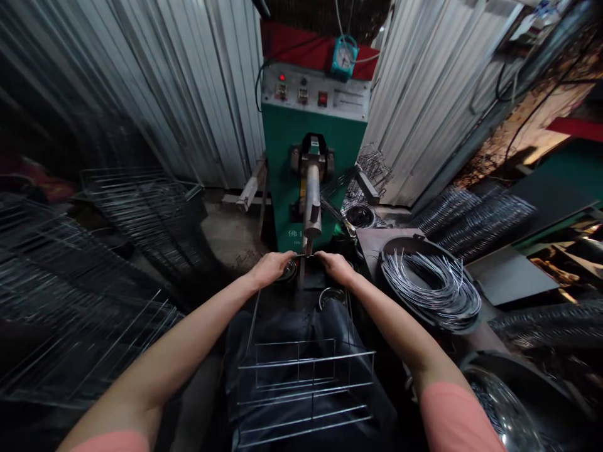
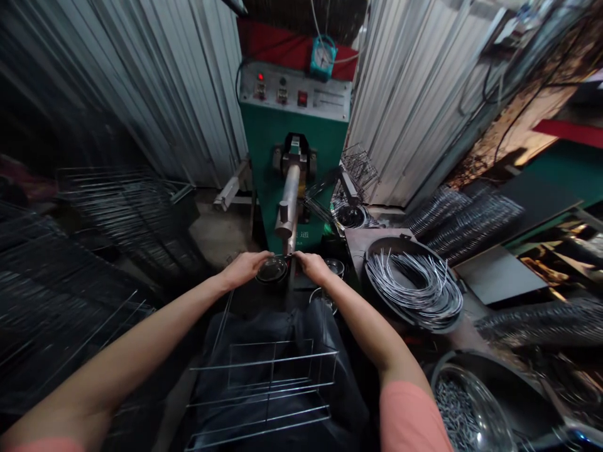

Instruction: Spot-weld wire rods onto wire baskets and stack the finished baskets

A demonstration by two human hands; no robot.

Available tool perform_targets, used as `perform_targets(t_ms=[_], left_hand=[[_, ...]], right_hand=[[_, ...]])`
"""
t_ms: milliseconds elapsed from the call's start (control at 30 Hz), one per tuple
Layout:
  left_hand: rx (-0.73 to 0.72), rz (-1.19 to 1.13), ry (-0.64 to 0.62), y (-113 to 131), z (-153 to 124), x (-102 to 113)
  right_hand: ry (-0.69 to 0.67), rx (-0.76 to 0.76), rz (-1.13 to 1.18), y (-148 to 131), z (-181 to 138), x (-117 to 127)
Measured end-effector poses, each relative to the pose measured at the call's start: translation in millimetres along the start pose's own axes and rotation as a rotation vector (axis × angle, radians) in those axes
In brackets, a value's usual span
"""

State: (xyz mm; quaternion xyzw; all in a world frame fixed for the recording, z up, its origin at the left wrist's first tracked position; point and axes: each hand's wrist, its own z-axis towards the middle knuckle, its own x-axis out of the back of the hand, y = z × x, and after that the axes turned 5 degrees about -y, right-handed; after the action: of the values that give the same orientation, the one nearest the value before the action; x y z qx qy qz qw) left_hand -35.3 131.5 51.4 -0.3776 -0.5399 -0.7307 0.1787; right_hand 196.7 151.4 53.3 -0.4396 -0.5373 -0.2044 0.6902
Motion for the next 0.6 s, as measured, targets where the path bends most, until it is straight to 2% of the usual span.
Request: perform_targets(t_ms=[167,400,600], left_hand=[[-0.018,-0.034,-0.009,4.9,-0.1,-0.6],[-0.018,0.138,-0.086,9.0,-0.1,2.3],[-0.015,0.148,-0.157,9.8,1.6,6.1]], right_hand=[[0.003,-0.007,0.011,-0.1,-3.0,2.2],[-0.006,-0.016,0.016,0.9,-3.6,2.7],[-0.029,-0.046,0.067,-3.6,-4.2,6.5]])
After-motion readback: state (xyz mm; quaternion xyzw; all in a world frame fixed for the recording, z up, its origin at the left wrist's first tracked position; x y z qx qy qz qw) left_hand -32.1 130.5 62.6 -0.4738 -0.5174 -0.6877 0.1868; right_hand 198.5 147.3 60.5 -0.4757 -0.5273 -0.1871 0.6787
